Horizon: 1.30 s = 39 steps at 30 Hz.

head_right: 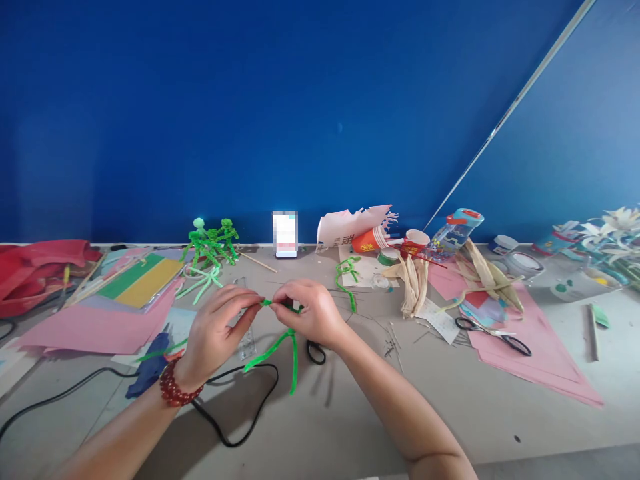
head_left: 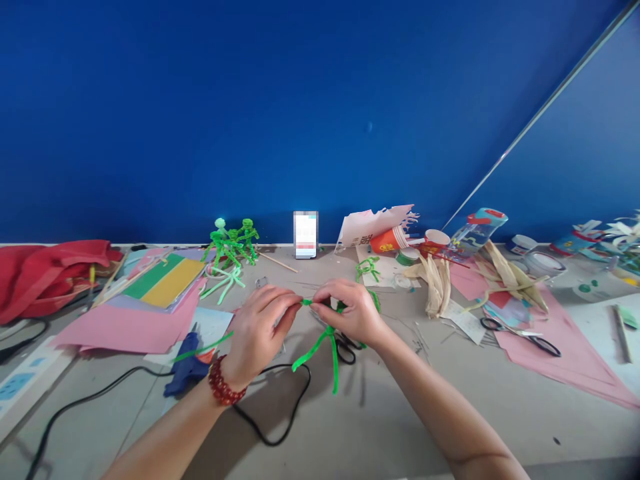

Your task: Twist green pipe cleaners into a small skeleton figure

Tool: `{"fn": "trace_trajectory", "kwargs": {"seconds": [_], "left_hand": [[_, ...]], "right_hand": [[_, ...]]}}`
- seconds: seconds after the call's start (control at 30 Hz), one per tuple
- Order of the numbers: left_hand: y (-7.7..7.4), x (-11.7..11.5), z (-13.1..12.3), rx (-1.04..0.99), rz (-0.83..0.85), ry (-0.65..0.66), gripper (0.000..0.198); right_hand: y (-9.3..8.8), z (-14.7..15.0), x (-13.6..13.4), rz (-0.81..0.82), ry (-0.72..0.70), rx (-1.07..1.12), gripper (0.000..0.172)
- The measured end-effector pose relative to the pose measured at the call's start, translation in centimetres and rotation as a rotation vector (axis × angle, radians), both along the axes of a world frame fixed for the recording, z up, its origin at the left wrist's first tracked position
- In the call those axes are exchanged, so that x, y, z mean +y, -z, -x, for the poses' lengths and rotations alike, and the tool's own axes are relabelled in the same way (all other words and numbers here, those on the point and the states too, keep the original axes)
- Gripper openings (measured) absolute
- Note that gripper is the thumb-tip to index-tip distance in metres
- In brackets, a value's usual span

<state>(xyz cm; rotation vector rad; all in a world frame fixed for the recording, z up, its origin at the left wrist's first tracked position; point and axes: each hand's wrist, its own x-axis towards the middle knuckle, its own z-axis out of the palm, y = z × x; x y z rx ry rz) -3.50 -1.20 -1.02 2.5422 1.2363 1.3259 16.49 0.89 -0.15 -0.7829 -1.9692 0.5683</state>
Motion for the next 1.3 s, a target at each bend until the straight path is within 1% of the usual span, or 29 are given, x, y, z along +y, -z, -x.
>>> {"fn": "trace_trajectory", "kwargs": {"seconds": [0.07, 0.13, 0.23, 0.27, 0.33, 0.4, 0.47, 0.63, 0.7, 0.73, 0.83, 0.93, 1.0, 1.07, 1.17, 1.23, 1.3], "left_hand": [[0.0, 0.0, -0.1, -0.014, 0.045, 0.002, 0.009], [-0.1, -0.2, -0.3, -0.046, 0.146, 0.003, 0.003], [-0.3, -0.6, -0.5, -0.103, 0.354, -0.005, 0.006], [-0.5, -0.7, -0.5, -0.116, 0.402, -0.004, 0.007], [-0.7, -0.9, -0.6, -0.113, 0.435, 0.006, 0.006], [-0.8, -1.0, -0.7, -0.069, 0.406, 0.011, 0.004], [-0.7, -1.1, -0.8, 0.001, 0.346, -0.009, 0.006], [-0.1, -1.2, -0.9, 0.254, 0.142, -0.153, 0.009], [-0.1, -1.0, -0.6, 0.359, 0.071, -0.166, 0.013], [-0.2, -0.9, -0.3, 0.404, 0.046, -0.141, 0.016], [-0.7, -0.3, 0.4, 0.467, -0.027, 0.005, 0.016], [-1.1, 0.1, 0.8, 0.394, -0.041, 0.104, 0.015], [-1.3, 0.3, 0.8, 0.300, 0.043, 0.157, 0.016], [-1.6, 0.4, 0.9, 0.178, 0.214, 0.192, 0.017], [-1.8, 0.6, 0.9, -0.036, 0.586, 0.214, 0.019], [-1.7, 0.7, 1.0, -0.193, 0.846, 0.261, 0.020], [-1.4, 0.9, 1.0, -0.350, 1.024, 0.319, 0.021]], "right_hand": [[0.1, 0.0, 0.0, -0.009, 0.007, 0.011, 0.008], [0.2, 0.1, 0.1, -0.023, 0.020, 0.014, 0.009], [0.4, 0.1, 0.1, -0.051, 0.037, 0.014, 0.009], [0.4, 0.2, 0.1, -0.062, 0.041, 0.013, 0.009], [0.5, 0.2, 0.2, -0.084, 0.056, 0.002, 0.010], [0.5, 0.3, 0.3, -0.111, 0.077, -0.028, 0.011], [0.5, 0.3, 0.3, -0.139, 0.097, -0.071, 0.012], [0.7, 0.3, 0.5, -0.200, 0.123, -0.151, 0.012], [0.7, 0.3, 0.5, -0.211, 0.114, -0.198, 0.013], [0.7, 0.2, 0.4, -0.212, 0.103, -0.225, 0.013], [0.5, 0.2, 0.4, -0.208, 0.054, -0.285, 0.013], [0.3, 0.2, 0.4, -0.210, -0.009, -0.300, 0.013], [0.1, 0.1, 0.4, -0.195, -0.063, -0.295, 0.014], [0.1, -0.1, 0.4, -0.167, -0.117, -0.279, 0.014], [0.1, -0.3, 0.6, -0.140, -0.213, -0.233, 0.013], [0.4, -0.3, 0.8, -0.132, -0.284, -0.183, 0.011], [0.7, -0.4, 0.8, -0.124, -0.325, -0.116, 0.010]]}}
